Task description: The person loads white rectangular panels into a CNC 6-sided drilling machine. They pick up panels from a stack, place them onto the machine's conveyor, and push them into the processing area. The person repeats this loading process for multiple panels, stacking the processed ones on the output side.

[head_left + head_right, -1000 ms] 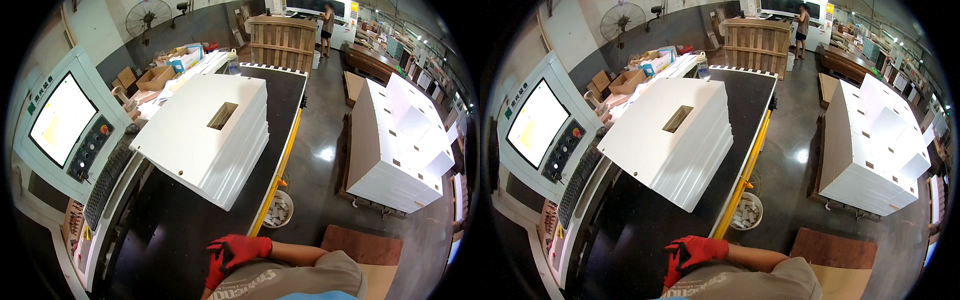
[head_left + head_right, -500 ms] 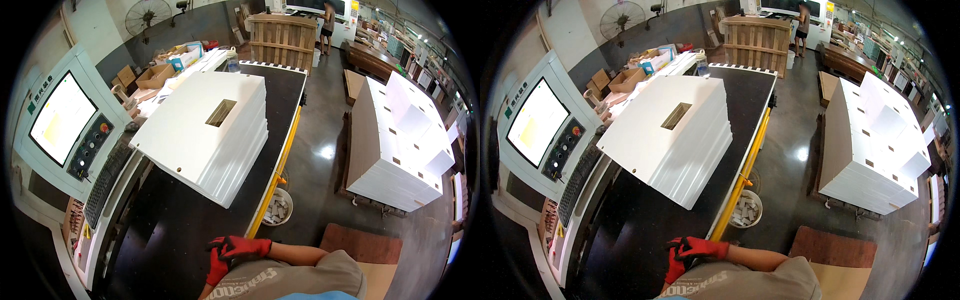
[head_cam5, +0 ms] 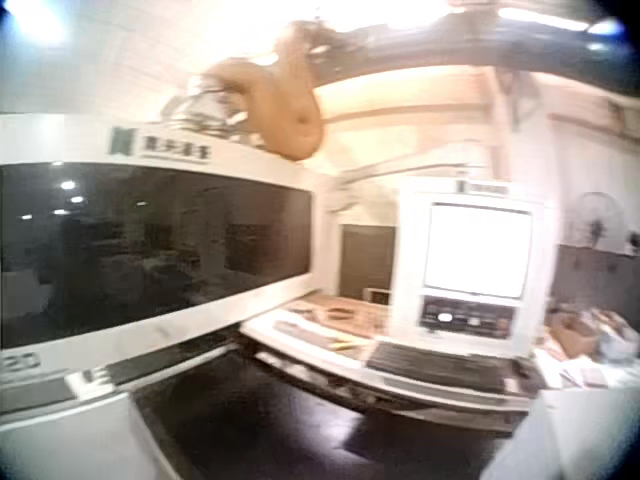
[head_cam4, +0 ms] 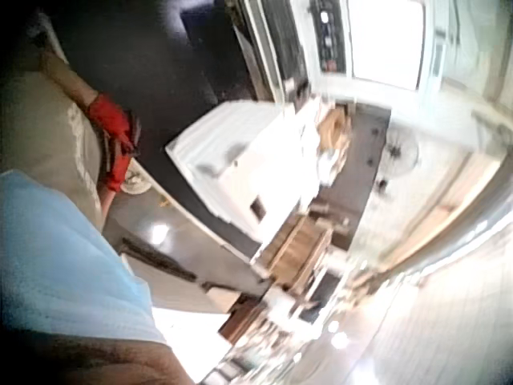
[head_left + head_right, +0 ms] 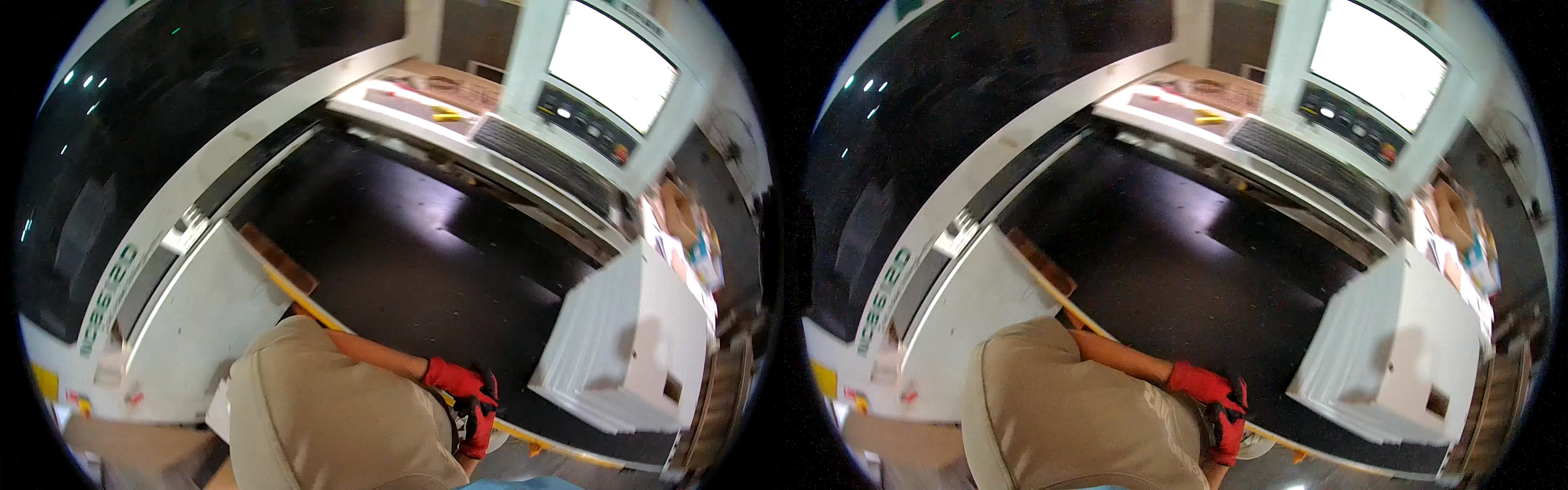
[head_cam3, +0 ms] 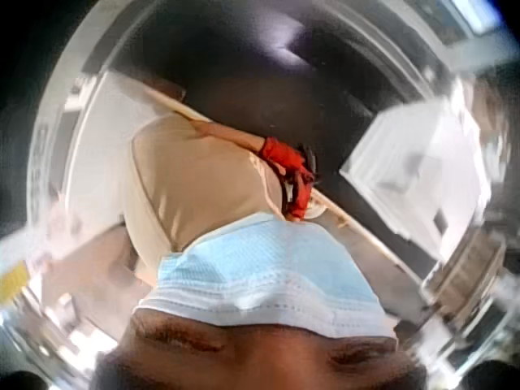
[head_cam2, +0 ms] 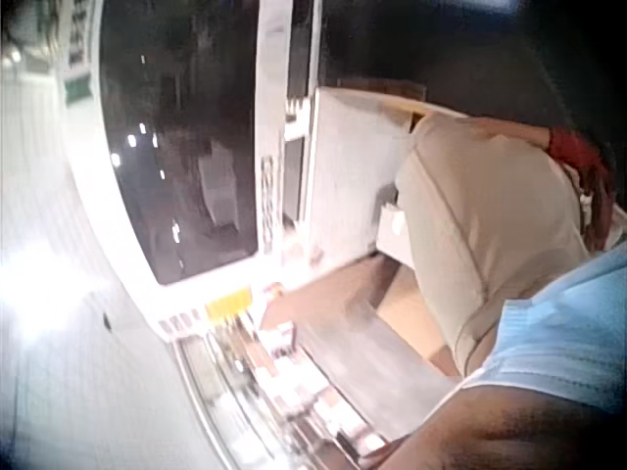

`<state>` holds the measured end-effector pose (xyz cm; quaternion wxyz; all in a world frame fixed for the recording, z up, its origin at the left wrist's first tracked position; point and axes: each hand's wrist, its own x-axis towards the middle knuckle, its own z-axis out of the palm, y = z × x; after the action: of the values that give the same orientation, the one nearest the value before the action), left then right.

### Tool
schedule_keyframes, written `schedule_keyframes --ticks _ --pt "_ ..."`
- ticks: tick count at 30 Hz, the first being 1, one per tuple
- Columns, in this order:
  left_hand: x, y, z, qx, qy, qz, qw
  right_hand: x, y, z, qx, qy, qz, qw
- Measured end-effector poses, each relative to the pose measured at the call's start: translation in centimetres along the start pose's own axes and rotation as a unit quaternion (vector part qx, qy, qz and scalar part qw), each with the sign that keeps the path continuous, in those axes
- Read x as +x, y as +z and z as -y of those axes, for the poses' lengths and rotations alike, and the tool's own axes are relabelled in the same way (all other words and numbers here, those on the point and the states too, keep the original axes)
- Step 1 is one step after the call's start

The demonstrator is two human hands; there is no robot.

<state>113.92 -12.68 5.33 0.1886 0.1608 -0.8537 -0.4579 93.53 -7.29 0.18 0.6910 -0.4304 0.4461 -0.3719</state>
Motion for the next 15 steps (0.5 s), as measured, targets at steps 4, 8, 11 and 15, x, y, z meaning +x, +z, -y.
schedule_keyframes --ticks 4,8,11,15 --pt "-1.6 -1.8 -0.8 -0.003 0.0 -0.03 1.0 2.6 -1.4 -1.2 -0.094 -0.053 0.116 0.987" --pt "-5.4 -1.5 -0.5 0.017 0.03 -0.176 0.984 5.4 1.0 0.2 -0.078 -0.002 0.189 0.979" --pt "-8.6 -1.5 1.1 -0.046 0.003 -0.228 0.973 7.4 5.6 2.4 -0.097 0.015 0.226 0.969" --pt "-14.0 -2.0 3.8 0.17 0.032 -0.303 0.937 9.9 13.1 4.7 -0.108 0.015 0.27 0.957"
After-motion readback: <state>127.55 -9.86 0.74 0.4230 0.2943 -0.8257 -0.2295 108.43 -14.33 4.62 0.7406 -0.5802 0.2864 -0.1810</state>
